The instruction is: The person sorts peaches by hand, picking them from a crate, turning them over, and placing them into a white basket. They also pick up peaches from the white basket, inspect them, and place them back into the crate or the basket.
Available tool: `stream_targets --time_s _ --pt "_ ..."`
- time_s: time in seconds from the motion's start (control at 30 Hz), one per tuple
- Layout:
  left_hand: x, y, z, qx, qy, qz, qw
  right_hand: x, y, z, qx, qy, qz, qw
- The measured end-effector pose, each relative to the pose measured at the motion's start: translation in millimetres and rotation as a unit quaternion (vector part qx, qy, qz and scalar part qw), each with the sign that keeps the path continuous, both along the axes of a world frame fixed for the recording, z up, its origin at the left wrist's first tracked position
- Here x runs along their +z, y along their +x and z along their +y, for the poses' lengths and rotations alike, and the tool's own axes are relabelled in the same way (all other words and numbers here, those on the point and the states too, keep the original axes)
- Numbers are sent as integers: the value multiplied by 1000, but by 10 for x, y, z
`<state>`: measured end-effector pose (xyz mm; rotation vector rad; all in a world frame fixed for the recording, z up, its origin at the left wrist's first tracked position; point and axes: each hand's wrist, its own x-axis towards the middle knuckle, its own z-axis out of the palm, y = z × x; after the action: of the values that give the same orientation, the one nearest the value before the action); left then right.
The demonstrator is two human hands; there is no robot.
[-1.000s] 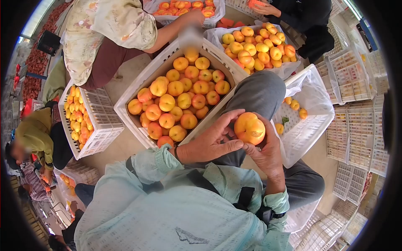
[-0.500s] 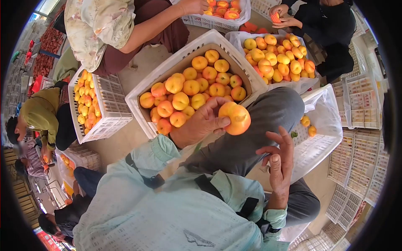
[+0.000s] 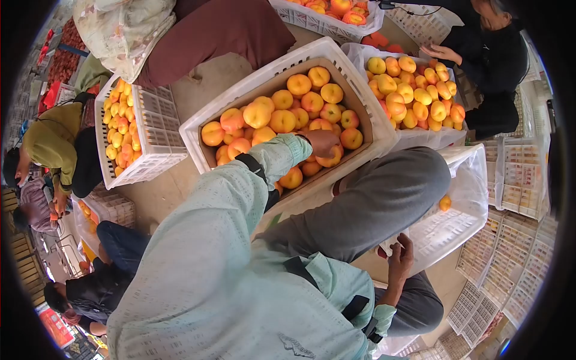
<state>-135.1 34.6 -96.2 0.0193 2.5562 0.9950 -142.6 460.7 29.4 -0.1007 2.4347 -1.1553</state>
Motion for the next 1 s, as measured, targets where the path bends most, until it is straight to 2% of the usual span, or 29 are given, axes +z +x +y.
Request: stream_targets --time_s 0.07,0.23,0.37,0.47,0.63,0.7,0.73,0.83,0.97,1.0 --pt "-87 16 12 -1 -24 33 999 -126 44 46 74 46 50 995" --pt "79 106 -11 46 11 -24 999 -429 6 89 79 31 8 996" --pt "80 182 -20 53 47 4 997 -393 -41 -30 137 57 -28 988" --pt "28 184 -16 66 62 17 996 -381 -43 -100 164 35 6 986" --pt "-250 6 -19 93 93 40 991 -496 -17 -66 157 16 12 987" --pt "-152 -90 8 195 143 96 966 -489 1 -63 149 23 0 989" --pt "3 -143 51 215 92 80 969 -493 5 -64 150 24 -3 988" --pt "-241 -209 295 253 30 98 962 -603 12 -23 145 19 -8 989" --pt "-226 -186 268 239 28 112 964 -582 16 -75 129 23 -29 991" --pt "-222 -175 210 217 68 98 969 -593 17 -64 129 22 -29 991"
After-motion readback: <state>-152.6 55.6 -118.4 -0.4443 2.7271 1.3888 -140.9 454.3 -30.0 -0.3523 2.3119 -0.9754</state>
